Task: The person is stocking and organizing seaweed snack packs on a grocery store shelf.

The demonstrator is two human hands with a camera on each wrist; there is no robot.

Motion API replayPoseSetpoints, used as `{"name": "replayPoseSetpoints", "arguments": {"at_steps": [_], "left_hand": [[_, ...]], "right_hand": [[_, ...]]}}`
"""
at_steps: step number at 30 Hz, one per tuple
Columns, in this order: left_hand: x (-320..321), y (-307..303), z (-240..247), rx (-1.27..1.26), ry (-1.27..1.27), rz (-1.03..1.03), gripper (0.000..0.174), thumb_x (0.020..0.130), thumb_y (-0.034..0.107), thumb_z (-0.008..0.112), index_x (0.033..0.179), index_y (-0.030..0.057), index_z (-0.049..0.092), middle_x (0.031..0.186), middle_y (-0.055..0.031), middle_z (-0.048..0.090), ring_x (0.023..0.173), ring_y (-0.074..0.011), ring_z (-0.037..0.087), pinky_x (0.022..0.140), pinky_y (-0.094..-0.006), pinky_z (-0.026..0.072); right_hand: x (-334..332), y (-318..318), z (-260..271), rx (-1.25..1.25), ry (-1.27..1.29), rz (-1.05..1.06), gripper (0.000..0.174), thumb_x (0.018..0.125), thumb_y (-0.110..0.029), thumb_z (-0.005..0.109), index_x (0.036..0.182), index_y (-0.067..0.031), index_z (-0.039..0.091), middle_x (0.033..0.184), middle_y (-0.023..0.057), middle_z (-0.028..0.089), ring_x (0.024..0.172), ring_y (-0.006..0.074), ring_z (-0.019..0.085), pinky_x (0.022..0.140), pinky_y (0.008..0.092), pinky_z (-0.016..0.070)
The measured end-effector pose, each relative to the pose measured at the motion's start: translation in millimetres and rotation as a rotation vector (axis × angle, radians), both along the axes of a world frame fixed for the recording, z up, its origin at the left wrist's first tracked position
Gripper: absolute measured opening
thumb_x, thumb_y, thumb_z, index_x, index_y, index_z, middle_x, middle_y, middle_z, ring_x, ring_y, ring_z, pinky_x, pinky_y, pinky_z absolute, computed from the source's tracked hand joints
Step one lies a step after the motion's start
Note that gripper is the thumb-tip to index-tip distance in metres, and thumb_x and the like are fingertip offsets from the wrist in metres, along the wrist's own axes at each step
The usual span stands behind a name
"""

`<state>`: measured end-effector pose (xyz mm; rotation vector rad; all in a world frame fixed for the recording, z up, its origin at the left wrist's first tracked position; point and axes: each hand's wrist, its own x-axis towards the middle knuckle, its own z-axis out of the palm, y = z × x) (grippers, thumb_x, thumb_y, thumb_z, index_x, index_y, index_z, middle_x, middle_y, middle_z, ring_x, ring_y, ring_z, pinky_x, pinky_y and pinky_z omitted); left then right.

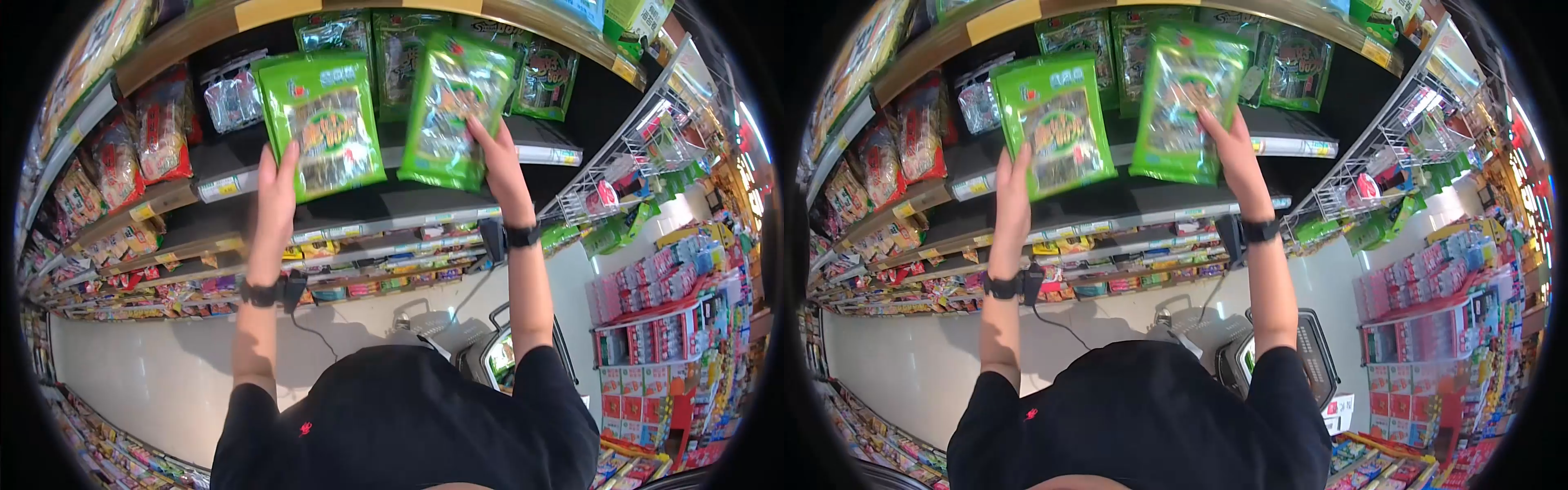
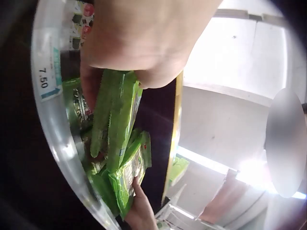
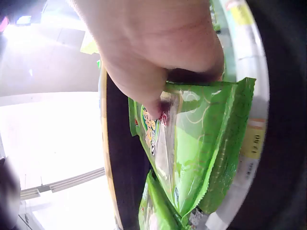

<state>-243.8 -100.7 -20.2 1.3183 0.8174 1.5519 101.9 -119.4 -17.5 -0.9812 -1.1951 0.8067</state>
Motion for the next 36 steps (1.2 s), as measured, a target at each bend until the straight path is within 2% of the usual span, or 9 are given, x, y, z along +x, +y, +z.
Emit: {"name": "replayPoseSetpoints", "arguments": {"at_steps": [5,8,12,19,24,27,32,34,36], "left_hand": [[25,94,6,0.055,0.151,0.086,0.034,0.103,0.029,0.059,0.122,0.0009,0.054,0.114,-0.0095,0.062,0.106,-0.0161,0.056,0.095,-0.0311,0.0433],[32,101,2,0.067,0.325,0.152,0.047,0.103,0.032,0.059,0.137,0.0006,0.048,0.128,-0.0117,0.060,0.115,-0.0176,0.055,0.101,-0.0316,0.0401],[32,105,-6,0.148,0.401,0.232,0.038,0.099,0.030,0.067,0.118,-0.0005,0.055,0.107,-0.0123,0.065,0.100,-0.0195,0.061,0.092,-0.0341,0.0468],[21,106,-2,0.124,0.133,0.220,0.035,0.103,0.025,0.061,0.124,-0.0021,0.056,0.117,-0.0112,0.066,0.102,-0.0145,0.059,0.091,-0.0289,0.0462],[-10,60,15,-0.019,-0.350,0.242,0.036,0.106,0.025,0.056,0.131,-0.0014,0.056,0.126,-0.0101,0.064,0.110,-0.0163,0.062,0.096,-0.0333,0.0495],[-45,21,-2,-0.118,-0.313,0.199,0.045,0.105,0.032,0.056,0.138,0.0027,0.052,0.131,-0.0081,0.061,0.117,-0.0194,0.060,0.099,-0.0373,0.0512],[-85,-47,-15,-0.208,-0.278,0.181,0.045,0.106,0.033,0.055,0.139,0.0025,0.052,0.132,-0.0072,0.060,0.118,-0.0184,0.060,0.099,-0.0366,0.0501],[-102,-67,-28,-0.221,-0.201,0.183,0.045,0.106,0.033,0.054,0.139,0.0023,0.052,0.133,-0.0072,0.060,0.118,-0.0179,0.059,0.100,-0.0358,0.0492],[-114,-84,-47,-0.203,-0.150,0.243,0.045,0.106,0.032,0.055,0.139,0.0019,0.052,0.132,-0.0067,0.060,0.117,-0.0156,0.058,0.100,-0.0332,0.0468]], "right_hand": [[-3,100,26,-0.019,-0.150,-0.014,0.055,0.096,-0.029,0.069,0.136,0.0016,0.047,0.114,0.0099,0.065,0.104,0.0170,0.059,0.093,0.0304,0.0464],[8,136,7,0.083,-0.241,-0.065,0.053,0.095,-0.030,0.071,0.132,0.0021,0.052,0.109,0.0089,0.068,0.099,0.0171,0.060,0.087,0.0306,0.0482],[8,102,27,0.120,-0.559,-0.115,0.059,0.091,-0.030,0.074,0.133,0.0046,0.051,0.119,0.0181,0.068,0.106,0.0232,0.063,0.094,0.0355,0.0477],[7,110,8,0.298,-0.701,-0.337,0.070,0.089,-0.031,0.076,0.142,0.0063,0.048,0.142,0.0346,0.048,0.129,0.0449,0.050,0.106,0.0436,0.0414],[15,113,-3,0.206,-0.564,-0.256,0.062,0.091,-0.031,0.074,0.138,0.0034,0.055,0.134,0.0276,0.056,0.122,0.0404,0.056,0.104,0.0426,0.0426],[11,96,0,0.106,-0.527,-0.306,0.058,0.092,-0.031,0.072,0.134,0.0050,0.055,0.125,0.0254,0.058,0.114,0.0396,0.058,0.099,0.0440,0.0446],[-36,77,7,0.528,-0.787,-0.732,0.054,0.089,-0.024,0.075,0.130,0.0012,0.052,0.123,0.0225,0.054,0.118,0.0412,0.050,0.100,0.0463,0.0415],[-76,61,20,0.595,-0.898,-0.707,0.046,0.090,-0.022,0.073,0.127,0.0003,0.056,0.119,0.0201,0.057,0.114,0.0400,0.053,0.099,0.0449,0.0432],[-121,39,18,0.421,-0.753,-0.325,0.038,0.095,-0.023,0.069,0.122,0.0003,0.059,0.113,0.0159,0.062,0.107,0.0325,0.059,0.093,0.0409,0.0473]]}}
